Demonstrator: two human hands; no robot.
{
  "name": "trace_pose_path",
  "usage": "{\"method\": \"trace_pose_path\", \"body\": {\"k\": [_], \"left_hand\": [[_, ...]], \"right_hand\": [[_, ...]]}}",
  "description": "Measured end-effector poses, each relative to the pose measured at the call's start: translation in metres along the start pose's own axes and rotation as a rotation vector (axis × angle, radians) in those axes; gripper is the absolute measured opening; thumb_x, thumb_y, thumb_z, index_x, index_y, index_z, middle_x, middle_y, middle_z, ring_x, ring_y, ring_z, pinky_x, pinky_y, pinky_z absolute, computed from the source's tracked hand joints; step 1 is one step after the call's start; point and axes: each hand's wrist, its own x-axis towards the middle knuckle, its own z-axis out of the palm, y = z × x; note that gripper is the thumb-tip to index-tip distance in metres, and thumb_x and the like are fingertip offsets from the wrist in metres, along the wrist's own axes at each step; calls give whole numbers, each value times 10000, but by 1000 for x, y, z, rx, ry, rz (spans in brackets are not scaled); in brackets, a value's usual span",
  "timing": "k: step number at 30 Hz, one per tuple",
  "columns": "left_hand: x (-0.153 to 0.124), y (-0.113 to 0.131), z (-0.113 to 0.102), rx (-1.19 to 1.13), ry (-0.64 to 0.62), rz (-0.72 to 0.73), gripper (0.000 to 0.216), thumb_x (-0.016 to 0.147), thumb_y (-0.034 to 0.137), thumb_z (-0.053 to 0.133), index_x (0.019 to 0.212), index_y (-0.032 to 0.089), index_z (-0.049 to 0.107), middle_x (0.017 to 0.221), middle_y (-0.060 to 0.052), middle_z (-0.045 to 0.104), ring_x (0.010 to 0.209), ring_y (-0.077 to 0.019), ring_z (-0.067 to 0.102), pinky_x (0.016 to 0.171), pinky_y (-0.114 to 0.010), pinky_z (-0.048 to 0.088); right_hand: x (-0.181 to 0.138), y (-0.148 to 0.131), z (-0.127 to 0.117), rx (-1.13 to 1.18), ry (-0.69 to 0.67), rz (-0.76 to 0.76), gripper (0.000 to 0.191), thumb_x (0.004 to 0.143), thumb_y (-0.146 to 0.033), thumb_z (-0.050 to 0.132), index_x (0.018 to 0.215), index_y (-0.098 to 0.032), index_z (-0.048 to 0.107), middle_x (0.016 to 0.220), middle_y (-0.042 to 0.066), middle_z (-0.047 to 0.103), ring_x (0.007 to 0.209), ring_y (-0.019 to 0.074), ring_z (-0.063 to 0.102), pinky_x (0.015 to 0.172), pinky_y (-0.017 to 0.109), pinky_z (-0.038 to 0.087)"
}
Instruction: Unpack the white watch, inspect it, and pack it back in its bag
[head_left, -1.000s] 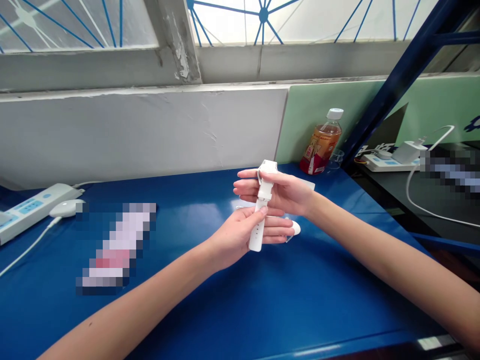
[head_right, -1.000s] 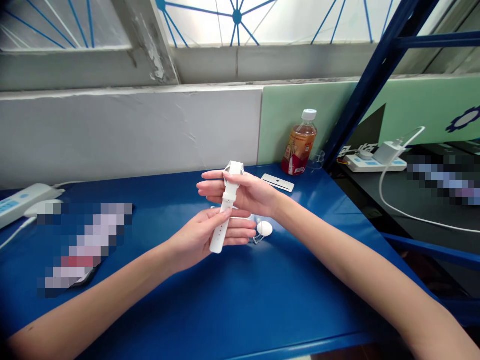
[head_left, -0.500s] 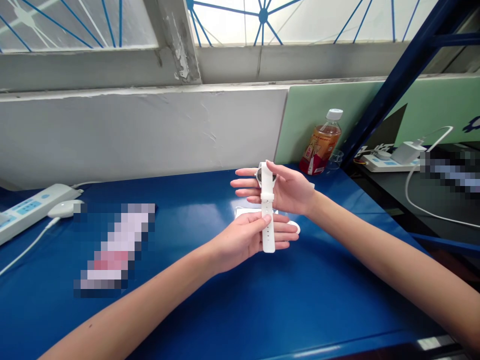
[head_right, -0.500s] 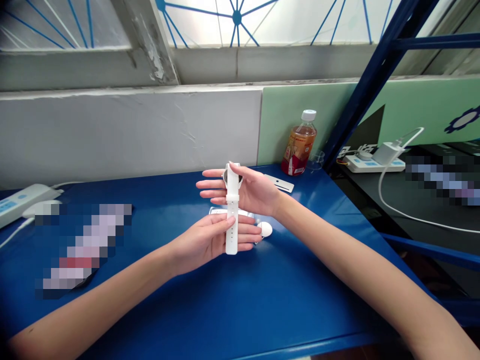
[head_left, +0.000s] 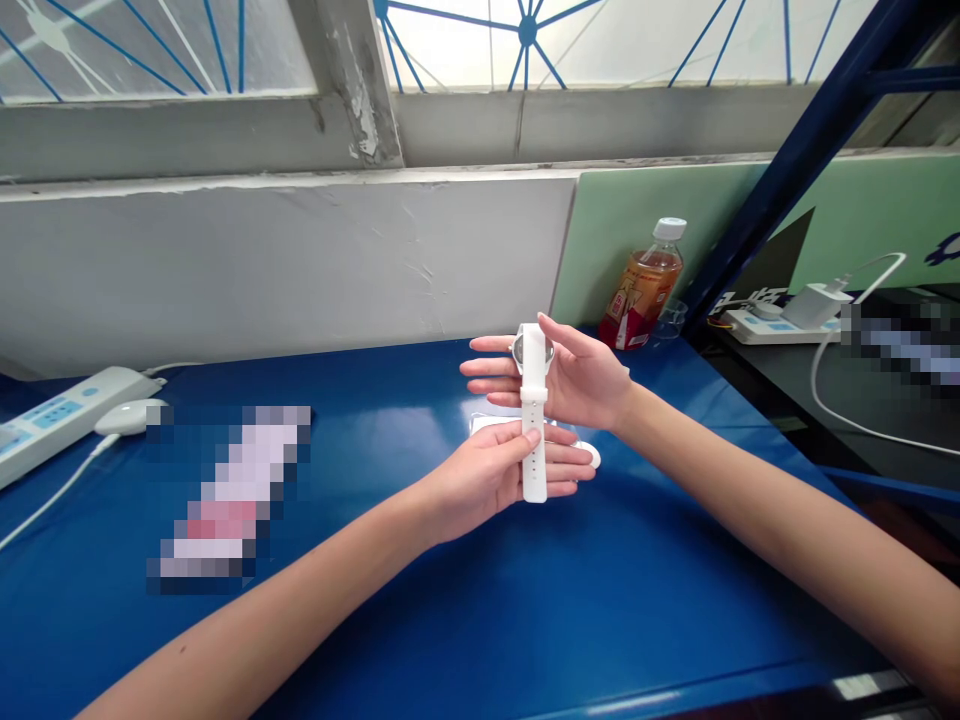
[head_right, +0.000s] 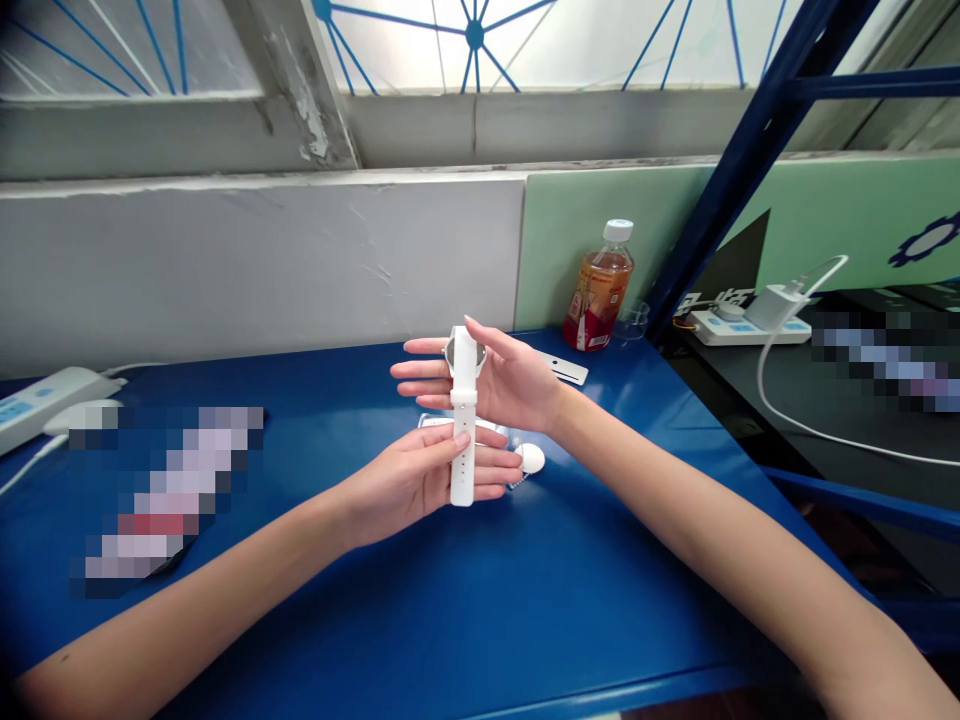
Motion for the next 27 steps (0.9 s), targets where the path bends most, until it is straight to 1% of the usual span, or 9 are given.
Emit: {"method": "trace_pose_path", "body": {"k": [4, 10, 17, 22, 25, 27], "left_hand": [[-1, 0, -1, 5, -9, -3, 288, 1021, 176, 423, 1140, 40, 647, 1221, -252, 666, 1087, -298, 690, 975, -431, 498], [-1, 0, -1, -2, -14, 3, 279, 1015, 196, 452, 1138, 48, 654, 1212, -246, 673, 1084, -302, 691, 993, -445, 482], [0, 0, -2, -16, -41, 9, 273, 995, 227, 516, 1140, 43, 657, 1218, -254, 666, 1093, -320, 684, 1008, -468, 466], [-1, 0, -2, -15, -32, 16, 266, 983, 240, 540, 1117, 49, 667, 1187, -243, 684, 1064, -310, 696, 984, -456, 482], [0, 1, -2, -5, 5, 23, 269, 968, 254, 565, 1107, 51, 672, 1133, -233, 708, 1013, -303, 712, 950, -447, 498], [0, 4, -2, 4, 38, 24, 278, 956, 270, 583, 1102, 52, 676, 1092, -221, 723, 986, -301, 718, 943, -443, 497]], "right_hand": [[0, 0, -1, -10, 10, 2, 529, 1028, -422, 206, 1277, -139, 577, 1288, 122, 663, 1147, 222, 645, 1060, 420, 433], [1, 2, -2, 3, -18, -16, 537, 1023, -445, 222, 1264, -151, 600, 1263, 112, 680, 1141, 225, 649, 1043, 408, 446], [1, 3, -3, 22, -11, -9, 602, 1018, -501, 190, 1270, -139, 600, 1249, 123, 687, 1128, 233, 654, 1037, 416, 446], [1, 3, -2, 58, 17, -6, 696, 987, -592, 156, 1300, -129, 572, 1235, 147, 688, 1111, 254, 662, 1033, 446, 443], [2, 4, -2, 82, 61, -24, 627, 1004, -503, 151, 1288, -135, 572, 1174, 132, 713, 1061, 240, 682, 1006, 441, 465], [3, 4, -3, 114, 106, -36, 580, 1016, -454, 166, 1203, -134, 612, 1075, 116, 739, 993, 221, 702, 944, 401, 511]]}}
